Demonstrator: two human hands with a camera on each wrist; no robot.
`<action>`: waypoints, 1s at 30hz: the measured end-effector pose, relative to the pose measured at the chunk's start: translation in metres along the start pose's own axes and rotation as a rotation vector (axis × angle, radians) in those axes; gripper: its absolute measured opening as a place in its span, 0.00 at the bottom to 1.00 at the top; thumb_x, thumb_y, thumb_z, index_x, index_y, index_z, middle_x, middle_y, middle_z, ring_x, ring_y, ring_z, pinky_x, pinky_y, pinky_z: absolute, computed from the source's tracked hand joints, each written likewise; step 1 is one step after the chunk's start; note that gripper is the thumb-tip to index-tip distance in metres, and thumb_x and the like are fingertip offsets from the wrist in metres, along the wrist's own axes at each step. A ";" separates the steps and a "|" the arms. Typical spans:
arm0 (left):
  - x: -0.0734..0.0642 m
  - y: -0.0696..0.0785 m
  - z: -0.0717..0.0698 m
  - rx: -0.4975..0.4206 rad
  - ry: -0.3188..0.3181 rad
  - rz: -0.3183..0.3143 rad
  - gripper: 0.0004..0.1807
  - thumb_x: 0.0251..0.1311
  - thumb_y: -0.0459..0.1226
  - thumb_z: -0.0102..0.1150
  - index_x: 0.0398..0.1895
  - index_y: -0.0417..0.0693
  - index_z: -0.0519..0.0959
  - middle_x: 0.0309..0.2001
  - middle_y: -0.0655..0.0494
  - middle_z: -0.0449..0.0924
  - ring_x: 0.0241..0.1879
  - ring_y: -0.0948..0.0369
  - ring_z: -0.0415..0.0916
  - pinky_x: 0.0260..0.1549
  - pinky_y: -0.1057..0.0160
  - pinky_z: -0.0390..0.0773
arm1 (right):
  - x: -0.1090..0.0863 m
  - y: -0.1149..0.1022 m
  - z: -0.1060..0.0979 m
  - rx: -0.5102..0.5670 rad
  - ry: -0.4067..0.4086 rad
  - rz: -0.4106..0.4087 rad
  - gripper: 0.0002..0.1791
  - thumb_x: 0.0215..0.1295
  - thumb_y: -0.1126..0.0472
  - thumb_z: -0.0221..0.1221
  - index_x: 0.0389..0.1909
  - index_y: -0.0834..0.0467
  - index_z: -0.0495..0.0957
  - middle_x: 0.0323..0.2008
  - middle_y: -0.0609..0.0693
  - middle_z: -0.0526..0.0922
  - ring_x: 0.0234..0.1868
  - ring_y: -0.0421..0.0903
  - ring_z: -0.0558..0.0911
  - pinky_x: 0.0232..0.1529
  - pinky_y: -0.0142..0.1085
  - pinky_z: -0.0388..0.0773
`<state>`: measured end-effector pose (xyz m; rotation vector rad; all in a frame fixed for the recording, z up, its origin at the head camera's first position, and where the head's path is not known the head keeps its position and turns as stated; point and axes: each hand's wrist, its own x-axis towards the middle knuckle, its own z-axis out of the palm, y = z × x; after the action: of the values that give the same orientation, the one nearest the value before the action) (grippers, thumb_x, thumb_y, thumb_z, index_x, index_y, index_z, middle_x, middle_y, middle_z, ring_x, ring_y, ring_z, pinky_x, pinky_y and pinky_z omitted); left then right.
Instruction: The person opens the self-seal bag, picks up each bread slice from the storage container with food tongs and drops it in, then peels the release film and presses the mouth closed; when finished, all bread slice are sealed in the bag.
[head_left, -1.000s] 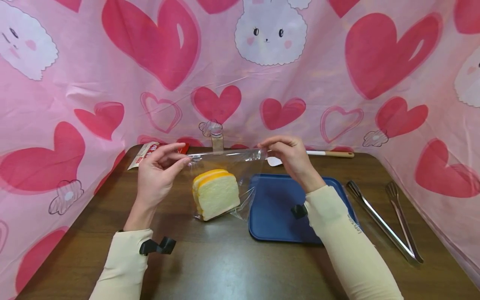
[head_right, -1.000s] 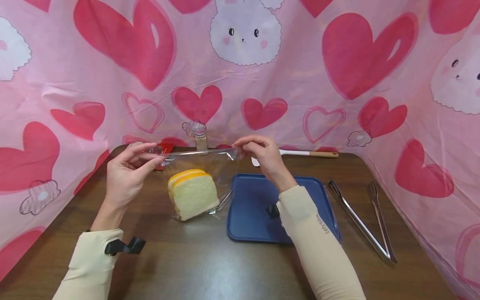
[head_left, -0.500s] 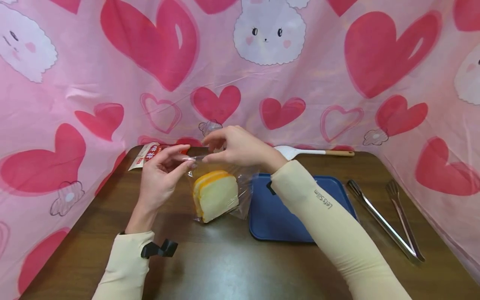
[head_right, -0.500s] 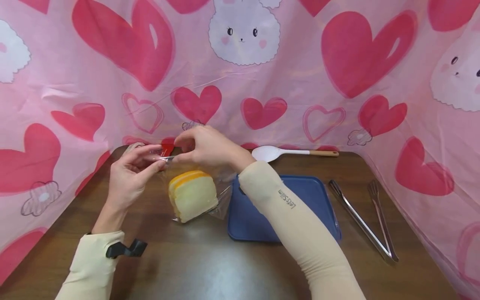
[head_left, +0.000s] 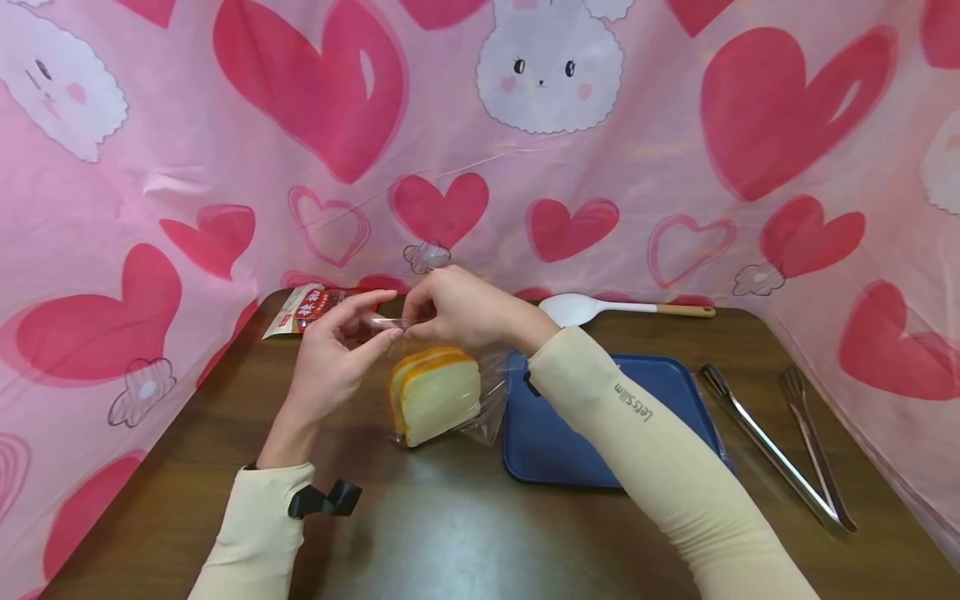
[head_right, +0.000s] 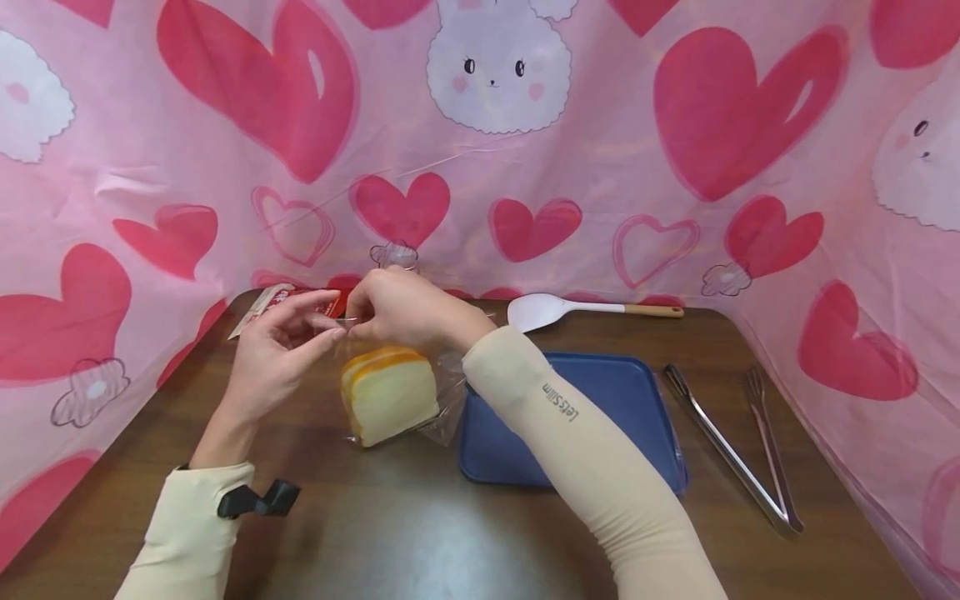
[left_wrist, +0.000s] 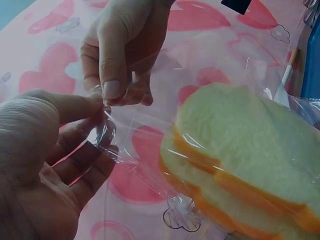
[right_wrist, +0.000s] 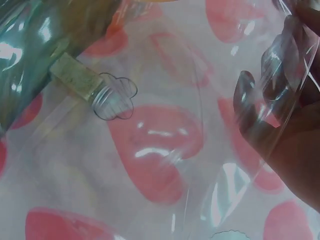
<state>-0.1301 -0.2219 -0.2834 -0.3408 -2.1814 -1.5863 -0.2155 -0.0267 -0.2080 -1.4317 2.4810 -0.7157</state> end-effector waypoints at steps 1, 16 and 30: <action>0.000 0.000 0.000 0.007 0.006 -0.004 0.24 0.62 0.26 0.72 0.62 0.44 0.83 0.35 0.67 0.86 0.29 0.66 0.79 0.29 0.72 0.78 | -0.001 0.000 0.000 -0.016 0.000 0.003 0.04 0.70 0.58 0.69 0.34 0.52 0.89 0.28 0.43 0.85 0.32 0.40 0.80 0.37 0.31 0.78; -0.001 0.003 -0.002 0.071 0.019 -0.007 0.21 0.64 0.27 0.71 0.60 0.45 0.85 0.38 0.43 0.89 0.29 0.64 0.81 0.30 0.72 0.80 | -0.032 0.035 -0.008 -0.090 0.042 0.056 0.07 0.67 0.58 0.67 0.29 0.50 0.88 0.25 0.42 0.85 0.30 0.41 0.80 0.36 0.34 0.79; -0.002 -0.001 -0.010 0.041 0.021 0.009 0.22 0.61 0.25 0.71 0.60 0.40 0.84 0.34 0.71 0.86 0.31 0.64 0.84 0.34 0.75 0.83 | -0.079 0.068 -0.018 -0.010 0.079 0.208 0.02 0.68 0.59 0.69 0.39 0.51 0.90 0.32 0.46 0.87 0.33 0.45 0.82 0.41 0.39 0.84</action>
<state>-0.1271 -0.2314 -0.2825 -0.3197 -2.1896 -1.5316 -0.2340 0.0748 -0.2317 -1.1459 2.6463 -0.7305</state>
